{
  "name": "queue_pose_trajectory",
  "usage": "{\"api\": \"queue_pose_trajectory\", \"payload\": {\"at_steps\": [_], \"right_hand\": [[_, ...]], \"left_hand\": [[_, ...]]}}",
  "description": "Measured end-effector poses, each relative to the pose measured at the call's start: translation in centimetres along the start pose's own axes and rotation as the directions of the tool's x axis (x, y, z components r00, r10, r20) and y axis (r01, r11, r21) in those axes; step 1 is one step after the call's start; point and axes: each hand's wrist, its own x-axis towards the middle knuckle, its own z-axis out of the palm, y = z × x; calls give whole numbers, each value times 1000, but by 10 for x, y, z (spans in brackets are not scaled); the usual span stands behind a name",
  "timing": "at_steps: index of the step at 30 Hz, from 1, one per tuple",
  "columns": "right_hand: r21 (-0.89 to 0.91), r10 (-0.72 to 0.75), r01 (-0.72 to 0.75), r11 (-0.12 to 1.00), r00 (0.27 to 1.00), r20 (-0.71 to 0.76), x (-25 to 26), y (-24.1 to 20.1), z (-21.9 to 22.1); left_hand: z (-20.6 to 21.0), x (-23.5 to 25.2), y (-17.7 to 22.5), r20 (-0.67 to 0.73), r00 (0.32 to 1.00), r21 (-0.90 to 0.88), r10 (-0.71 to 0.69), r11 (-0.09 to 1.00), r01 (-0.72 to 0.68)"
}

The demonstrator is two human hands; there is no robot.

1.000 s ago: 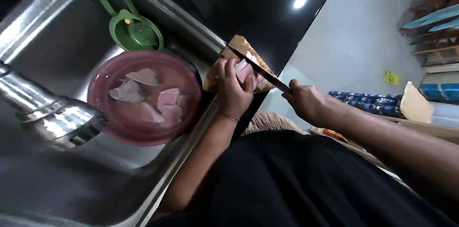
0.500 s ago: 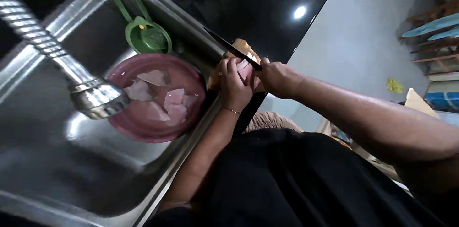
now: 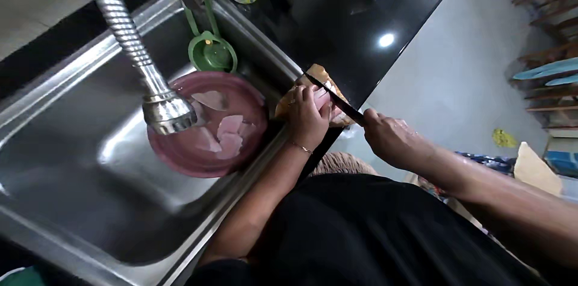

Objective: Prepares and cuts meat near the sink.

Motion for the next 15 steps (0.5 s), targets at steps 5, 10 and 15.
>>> {"api": "queue_pose_trajectory", "payload": {"at_steps": [5,10,15], "right_hand": [[17,94,-96,995,993,75,17,-10,0],[35,149,-154,987,982,115,27,-24,-4],[126,61,-55,990,997,-39,59,-28,4]], "left_hand": [[3,-4,2,80,997,141,-20,990,9],[5,1,-2,44,999,115,16,993,-21],[9,2,-5,-1,998,153,65,986,-64]]}}
